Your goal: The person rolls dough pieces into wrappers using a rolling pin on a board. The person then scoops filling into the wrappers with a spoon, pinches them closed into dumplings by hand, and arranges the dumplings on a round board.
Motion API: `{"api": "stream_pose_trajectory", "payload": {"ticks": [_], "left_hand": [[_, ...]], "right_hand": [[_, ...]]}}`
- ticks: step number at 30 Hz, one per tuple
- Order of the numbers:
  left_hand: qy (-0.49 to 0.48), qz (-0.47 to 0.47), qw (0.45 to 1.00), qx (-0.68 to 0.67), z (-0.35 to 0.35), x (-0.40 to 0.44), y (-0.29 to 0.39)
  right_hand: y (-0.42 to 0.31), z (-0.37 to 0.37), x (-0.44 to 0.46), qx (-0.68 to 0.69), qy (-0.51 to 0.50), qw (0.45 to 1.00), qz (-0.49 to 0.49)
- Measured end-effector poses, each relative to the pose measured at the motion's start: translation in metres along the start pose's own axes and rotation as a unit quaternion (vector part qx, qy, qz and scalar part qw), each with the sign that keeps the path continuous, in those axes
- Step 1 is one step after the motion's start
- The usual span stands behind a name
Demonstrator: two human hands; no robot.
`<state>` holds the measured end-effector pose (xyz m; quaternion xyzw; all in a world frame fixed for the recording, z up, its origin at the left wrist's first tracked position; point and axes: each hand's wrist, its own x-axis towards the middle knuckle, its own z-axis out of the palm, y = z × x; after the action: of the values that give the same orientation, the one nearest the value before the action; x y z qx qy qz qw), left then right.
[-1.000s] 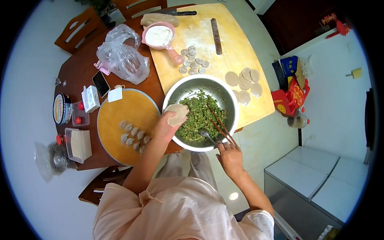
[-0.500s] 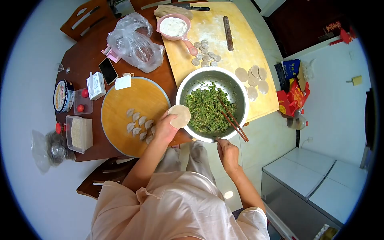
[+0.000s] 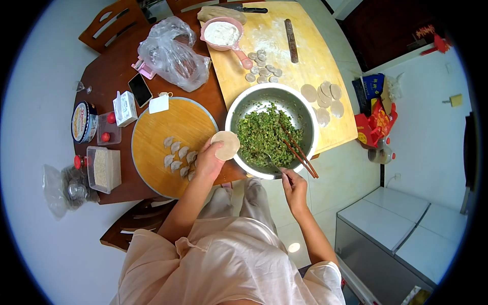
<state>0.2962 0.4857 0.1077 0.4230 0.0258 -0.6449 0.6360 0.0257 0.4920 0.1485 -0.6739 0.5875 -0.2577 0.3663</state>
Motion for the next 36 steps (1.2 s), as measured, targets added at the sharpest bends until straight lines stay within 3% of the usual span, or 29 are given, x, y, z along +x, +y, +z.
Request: {"api": "stream_pose_trajectory", "payload": {"ticks": [3,8,14,18,22,25,26,30,34,36], "left_hand": [[0.021,0.006,1.000,0.009,0.008,-0.005,0.003],[0.016,0.012,1.000,0.009,0.010,-0.008,0.004],[0.077,0.041,0.996,-0.004,0.011,-0.005,-0.003],[0.096,0.070,0.993,-0.015,0.016,-0.004,-0.005],[0.077,0.063,0.995,-0.005,0.034,-0.001,-0.019],[0.032,0.006,0.999,-0.006,0.058,0.004,-0.043],[0.016,-0.004,1.000,-0.017,0.066,0.004,-0.051],[-0.033,-0.056,0.995,-0.070,0.107,-0.006,-0.057],[-0.047,-0.098,0.991,-0.083,0.120,-0.003,-0.064],[-0.062,-0.121,0.987,-0.085,0.121,0.001,-0.067]], "right_hand": [[0.006,0.011,0.005,-0.064,-0.002,0.994,-0.085],[0.002,0.018,-0.002,-0.057,-0.077,0.990,-0.105],[0.005,0.016,-0.004,0.101,-0.085,0.991,0.003],[0.007,0.004,0.005,0.345,-0.127,0.901,0.229],[-0.009,-0.015,0.013,0.432,-0.091,0.854,0.276],[-0.020,-0.024,0.016,0.450,-0.048,0.865,0.218],[-0.025,-0.026,0.016,0.417,-0.027,0.886,0.203],[-0.027,-0.025,0.016,0.173,0.092,0.981,-0.005],[-0.022,-0.026,0.018,-0.037,0.143,0.971,-0.188],[-0.010,-0.022,0.015,-0.068,0.137,0.968,-0.199]]}}
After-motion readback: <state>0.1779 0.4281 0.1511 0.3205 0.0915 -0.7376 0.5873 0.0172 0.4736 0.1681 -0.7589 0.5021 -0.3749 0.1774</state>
